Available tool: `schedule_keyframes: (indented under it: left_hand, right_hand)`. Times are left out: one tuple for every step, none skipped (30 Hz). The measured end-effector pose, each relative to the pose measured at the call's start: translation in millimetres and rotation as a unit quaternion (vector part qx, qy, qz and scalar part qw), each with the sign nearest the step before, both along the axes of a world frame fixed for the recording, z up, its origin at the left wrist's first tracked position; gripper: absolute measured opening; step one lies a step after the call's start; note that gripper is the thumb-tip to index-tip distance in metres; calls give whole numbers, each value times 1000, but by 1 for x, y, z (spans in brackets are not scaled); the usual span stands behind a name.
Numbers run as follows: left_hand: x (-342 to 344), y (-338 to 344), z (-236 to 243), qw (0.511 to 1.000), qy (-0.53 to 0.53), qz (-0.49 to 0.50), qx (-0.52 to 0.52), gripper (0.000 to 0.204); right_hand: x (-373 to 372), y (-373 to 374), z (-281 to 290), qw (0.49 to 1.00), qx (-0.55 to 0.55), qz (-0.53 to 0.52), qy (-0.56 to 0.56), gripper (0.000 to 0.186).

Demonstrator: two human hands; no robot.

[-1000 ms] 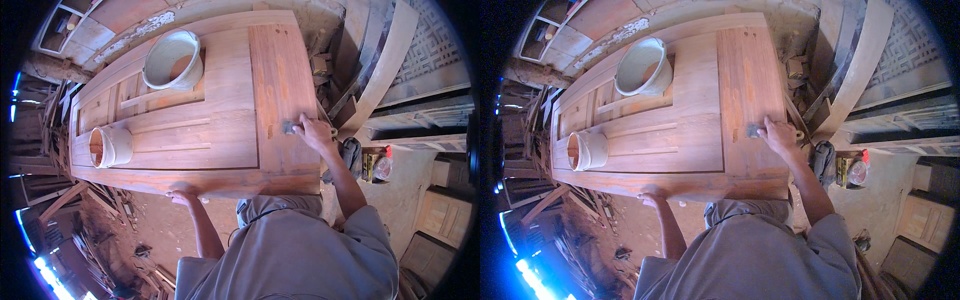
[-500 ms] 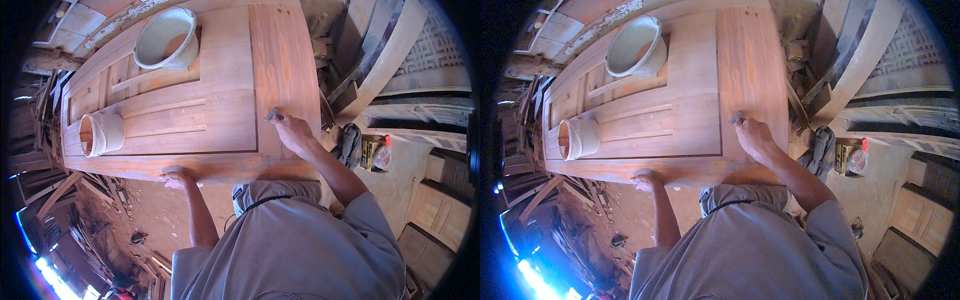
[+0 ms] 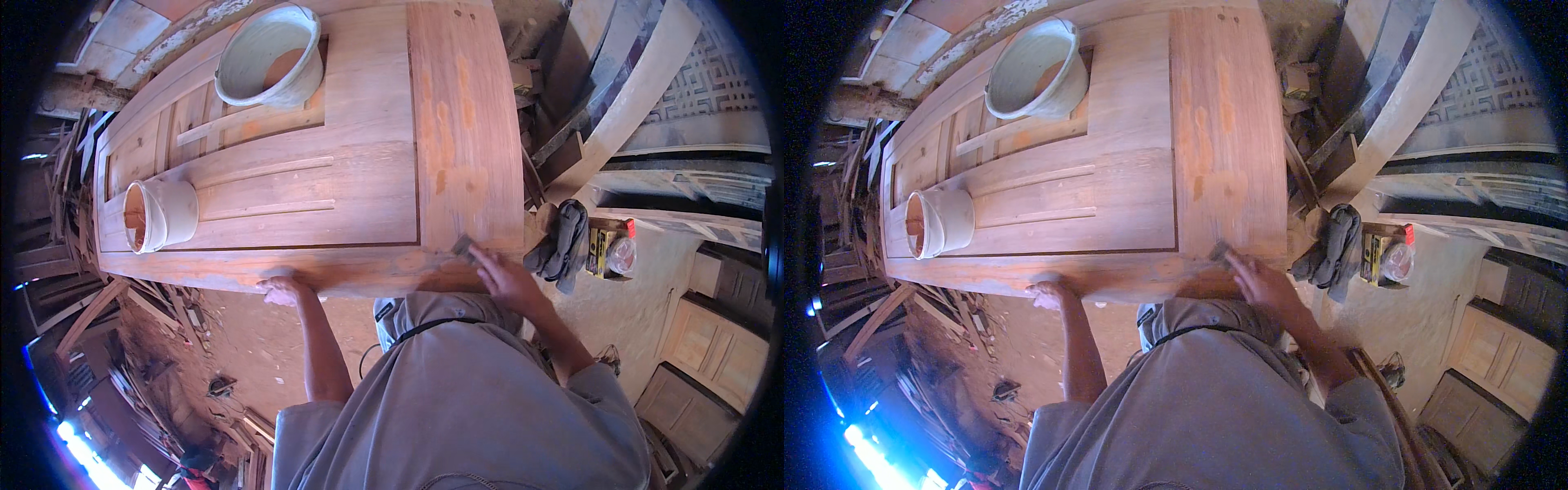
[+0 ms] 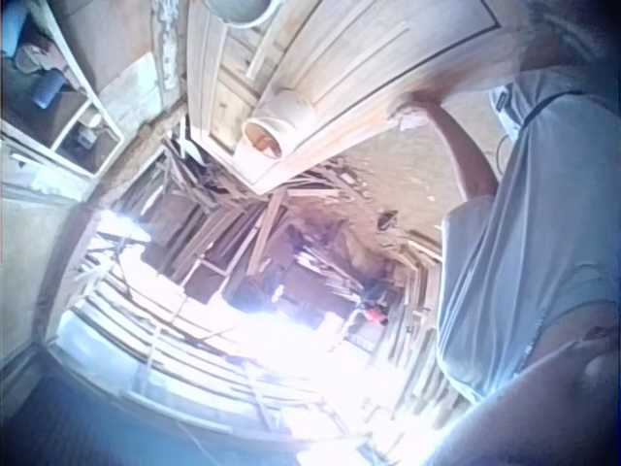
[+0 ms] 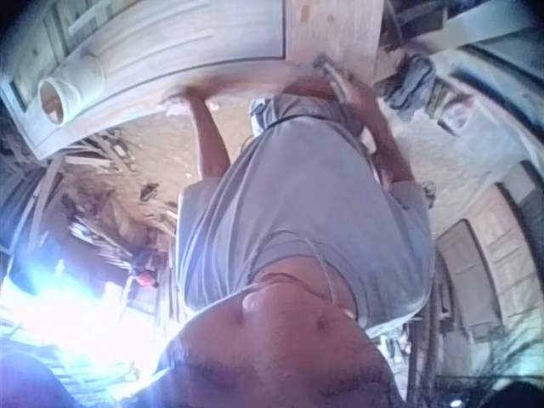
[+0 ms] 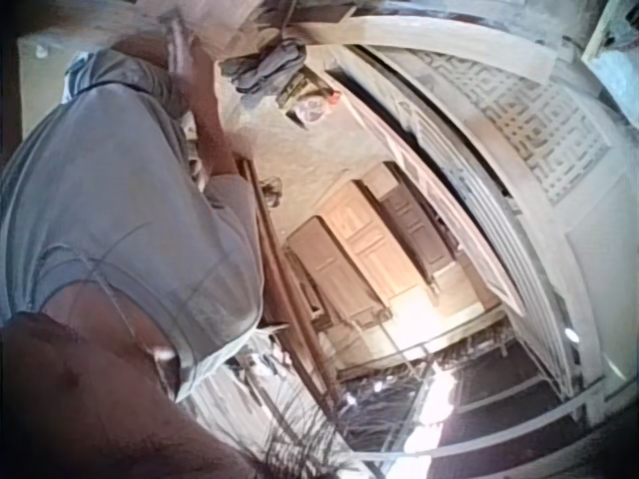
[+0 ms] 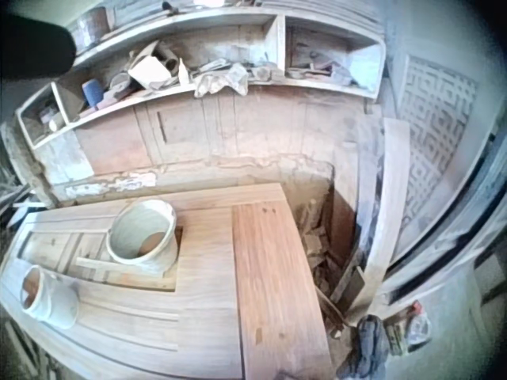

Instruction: The person applies a brown liquid finish to a wooden door using a brush, dipping the brush into a bucket of liquid and wiping it across the wooden panels.

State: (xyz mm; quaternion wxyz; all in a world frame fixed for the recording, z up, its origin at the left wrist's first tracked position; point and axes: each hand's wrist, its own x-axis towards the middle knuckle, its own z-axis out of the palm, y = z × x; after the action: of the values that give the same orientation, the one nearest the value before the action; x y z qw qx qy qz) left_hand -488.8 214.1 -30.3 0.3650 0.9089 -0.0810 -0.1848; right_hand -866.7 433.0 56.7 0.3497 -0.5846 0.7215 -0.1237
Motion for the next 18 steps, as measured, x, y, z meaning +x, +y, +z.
schedule_keyframes:
  left_hand:
    - [2, -1, -1, 1000, -4, 2, 3, 91]
    - [4, -2, -4, 1000, -7, 7, 5, 92]
    - [5, -2, -7, 1000, -9, 12, 9, 94]
    - [9, -2, -10, 1000, -12, 20, 11, 95]
    - [11, -3, -11, 999, -15, 26, 15, 96]
    - [13, -4, -11, 1000, -11, 23, 3, 96]
    - [11, -3, -11, 1000, -4, 22, -6, 96]
    - [9, -1, -11, 1000, 2, 20, -14, 96]
    - [8, 0, -11, 1000, 4, 20, -23, 95]
    - [4, -1, -7, 999, 6, 21, -33, 95]
    - [1, -2, -5, 999, 9, 22, -43, 95]
    - [-1, -2, -7, 999, 6, 22, -35, 94]
    - [2, -2, -7, 999, 0, 24, -27, 94]
    - [5, -2, -7, 999, -6, 25, -20, 93]
    - [8, -2, -7, 999, -14, 28, -16, 92]
    - [8, -2, -8, 999, -18, 32, -15, 92]
    - [10, 0, -7, 999, -26, 39, -13, 91]
    - [4, -3, -7, 999, -22, 34, -6, 90]
  right_hand:
    - [9, 0, 1, 1000, 17, 20, 16, 51]
    - [14, 0, -1, 999, 33, 23, 21, 51]
    - [18, 0, -8, 998, 50, 26, 26, 51]
    - [22, -1, -17, 997, 64, 30, 29, 52]
    - [26, 0, -26, 999, 22, 23, -4, 52]
    - [29, 1, -36, 999, -20, 16, -36, 52]
    - [30, 2, -38, 996, -59, 10, -65, 52]
    - [31, 3, -39, 998, -32, 26, -44, 52]
    - [32, 3, -39, 999, -5, 43, -24, 52]
    - [32, 2, -39, 998, 21, 60, -2, 52]
    - [31, 5, -40, 999, -10, 45, -5, 51]
    - [30, 10, -42, 999, -41, 29, -8, 51]
    - [31, 8, -37, 997, -73, 16, -15, 51]
    - [29, 9, -31, 999, -43, 26, -3, 50]
    - [24, 11, -20, 999, -13, 37, 9, 49]
    - [17, 6, -4, 998, 15, 49, 25, 48]
    - [13, -2, 12, 994, 53, 80, 50, 47]
    - [9, -11, 30, 987, 96, 99, 78, 45]
